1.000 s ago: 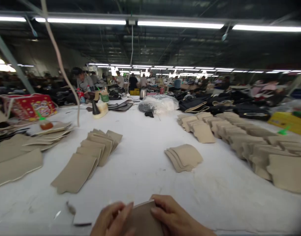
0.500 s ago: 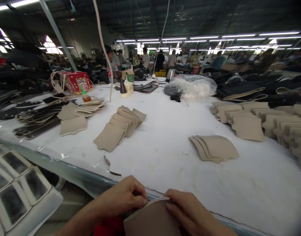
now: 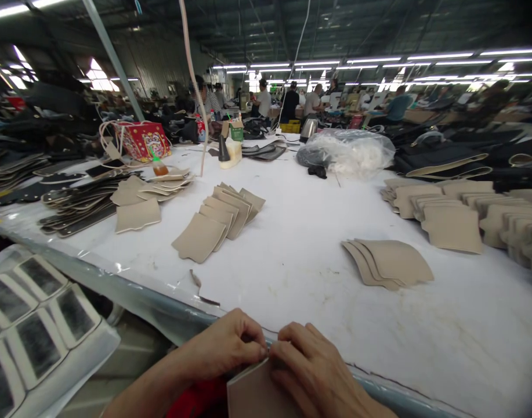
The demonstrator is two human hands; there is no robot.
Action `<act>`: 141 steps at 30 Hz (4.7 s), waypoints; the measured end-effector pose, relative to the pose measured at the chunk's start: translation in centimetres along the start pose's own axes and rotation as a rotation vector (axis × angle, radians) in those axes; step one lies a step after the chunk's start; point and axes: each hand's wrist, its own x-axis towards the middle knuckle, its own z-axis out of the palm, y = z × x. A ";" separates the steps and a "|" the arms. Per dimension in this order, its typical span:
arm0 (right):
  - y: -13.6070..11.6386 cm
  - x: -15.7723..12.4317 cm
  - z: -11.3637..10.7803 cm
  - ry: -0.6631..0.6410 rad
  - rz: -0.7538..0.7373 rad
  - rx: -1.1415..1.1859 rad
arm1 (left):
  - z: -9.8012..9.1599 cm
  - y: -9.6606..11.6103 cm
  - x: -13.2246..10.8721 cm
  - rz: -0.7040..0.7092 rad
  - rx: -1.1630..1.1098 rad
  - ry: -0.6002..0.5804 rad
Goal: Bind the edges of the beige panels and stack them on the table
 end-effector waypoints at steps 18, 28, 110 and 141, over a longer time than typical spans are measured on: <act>0.4 2.3 -1.7 -0.253 -0.066 -0.112 | 1.1 -0.2 0.7 0.088 0.295 0.081; -2.0 0.8 -2.3 0.182 -0.349 -0.275 | 0.0 2.9 0.7 0.013 0.472 0.232; 1.6 -5.4 -3.1 -0.165 0.242 0.292 | 6.5 -1.8 0.6 0.418 0.677 0.035; 0.8 -1.7 1.2 -0.342 0.247 -0.003 | 4.2 -3.4 -0.3 0.344 0.535 0.214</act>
